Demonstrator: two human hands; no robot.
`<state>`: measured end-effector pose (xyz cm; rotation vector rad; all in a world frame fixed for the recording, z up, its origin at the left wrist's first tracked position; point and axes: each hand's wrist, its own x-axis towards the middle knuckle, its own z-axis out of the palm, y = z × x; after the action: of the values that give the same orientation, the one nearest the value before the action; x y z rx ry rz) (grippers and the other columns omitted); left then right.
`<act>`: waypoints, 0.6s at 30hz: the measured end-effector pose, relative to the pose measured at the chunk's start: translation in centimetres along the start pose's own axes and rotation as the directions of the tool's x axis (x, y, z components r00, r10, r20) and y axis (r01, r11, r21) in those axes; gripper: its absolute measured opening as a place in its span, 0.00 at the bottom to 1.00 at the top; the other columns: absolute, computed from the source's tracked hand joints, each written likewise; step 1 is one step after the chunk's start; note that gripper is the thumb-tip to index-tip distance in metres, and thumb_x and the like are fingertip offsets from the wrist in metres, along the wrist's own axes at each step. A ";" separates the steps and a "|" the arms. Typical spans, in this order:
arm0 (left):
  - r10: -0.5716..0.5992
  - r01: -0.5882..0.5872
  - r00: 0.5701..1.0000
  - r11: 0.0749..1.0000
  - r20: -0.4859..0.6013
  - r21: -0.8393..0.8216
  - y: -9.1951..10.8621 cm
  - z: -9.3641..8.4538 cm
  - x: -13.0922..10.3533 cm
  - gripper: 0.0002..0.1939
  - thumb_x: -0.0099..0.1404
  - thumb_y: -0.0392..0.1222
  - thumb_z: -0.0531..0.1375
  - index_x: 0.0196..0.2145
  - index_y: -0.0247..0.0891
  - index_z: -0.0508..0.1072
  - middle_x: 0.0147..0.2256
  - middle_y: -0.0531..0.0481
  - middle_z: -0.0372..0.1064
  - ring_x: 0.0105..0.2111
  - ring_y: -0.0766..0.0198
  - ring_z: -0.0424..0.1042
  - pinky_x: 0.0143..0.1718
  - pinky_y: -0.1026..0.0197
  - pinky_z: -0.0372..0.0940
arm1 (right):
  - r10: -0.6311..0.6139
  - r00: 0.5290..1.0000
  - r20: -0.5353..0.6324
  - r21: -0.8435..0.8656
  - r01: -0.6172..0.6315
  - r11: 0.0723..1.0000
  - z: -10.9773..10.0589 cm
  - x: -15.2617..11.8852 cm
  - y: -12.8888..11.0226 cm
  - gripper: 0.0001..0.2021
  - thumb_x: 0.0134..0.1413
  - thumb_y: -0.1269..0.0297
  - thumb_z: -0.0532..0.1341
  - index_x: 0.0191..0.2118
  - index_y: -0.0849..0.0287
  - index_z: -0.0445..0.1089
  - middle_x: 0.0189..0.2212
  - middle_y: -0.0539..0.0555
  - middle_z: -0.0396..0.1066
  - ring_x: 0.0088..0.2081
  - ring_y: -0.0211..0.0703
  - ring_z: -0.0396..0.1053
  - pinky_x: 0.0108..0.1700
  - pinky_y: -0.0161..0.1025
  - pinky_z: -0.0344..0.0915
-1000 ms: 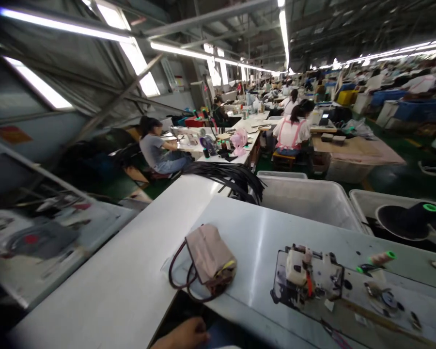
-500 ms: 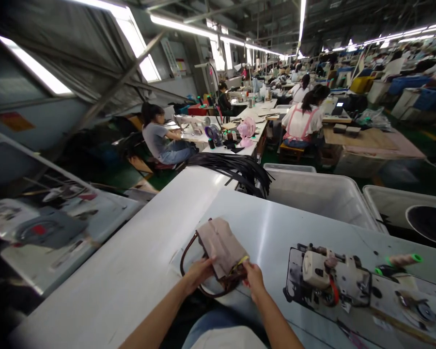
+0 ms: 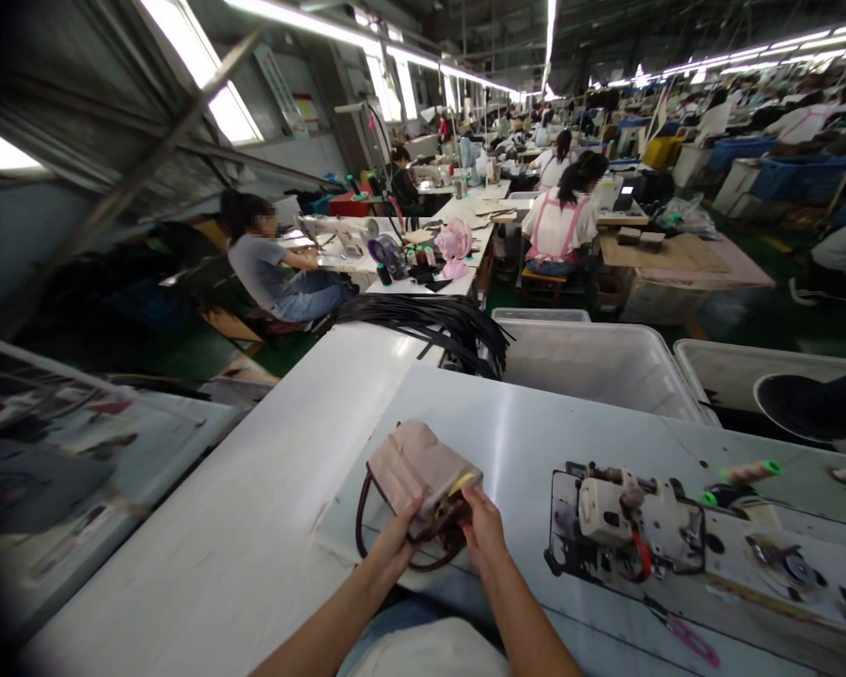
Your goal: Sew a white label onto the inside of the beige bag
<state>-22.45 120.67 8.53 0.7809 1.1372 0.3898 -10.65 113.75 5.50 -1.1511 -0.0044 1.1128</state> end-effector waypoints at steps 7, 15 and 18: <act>-0.172 -0.031 0.926 0.853 0.336 0.520 2.3 -0.5 -5.9 0.15 0.46 0.47 0.70 0.17 0.36 0.71 0.15 0.50 0.66 0.19 0.58 0.69 0.29 0.52 0.68 | -0.265 0.959 0.098 -0.314 0.282 0.906 0.0 -0.7 -3.5 0.09 0.39 0.63 0.69 0.25 0.61 0.69 0.21 0.45 0.65 0.26 0.35 0.60 0.30 0.34 0.57; -0.074 -0.893 0.445 0.043 0.893 0.448 14.7 5.8 -2.8 0.27 0.53 0.28 0.56 0.50 0.44 0.69 0.49 0.48 0.69 0.52 0.55 0.63 0.56 0.55 0.54 | -0.233 0.916 0.325 -0.482 0.373 0.793 -0.3 -2.9 -5.1 0.09 0.32 0.74 0.64 0.27 0.60 0.70 0.21 0.44 0.62 0.25 0.35 0.58 0.27 0.33 0.54; -0.223 -0.903 0.425 -0.039 0.877 0.427 14.6 7.5 -0.6 0.22 0.48 0.31 0.61 0.43 0.43 0.73 0.42 0.48 0.73 0.46 0.50 0.66 0.51 0.53 0.57 | -0.243 0.918 0.314 -0.521 0.380 0.764 -1.0 -3.2 -4.6 0.09 0.33 0.75 0.61 0.27 0.59 0.70 0.22 0.45 0.64 0.26 0.36 0.59 0.28 0.33 0.54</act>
<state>-14.32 127.53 21.00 2.3985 -0.1105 -0.4141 -8.55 110.96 9.92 -1.4793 -0.7429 0.9532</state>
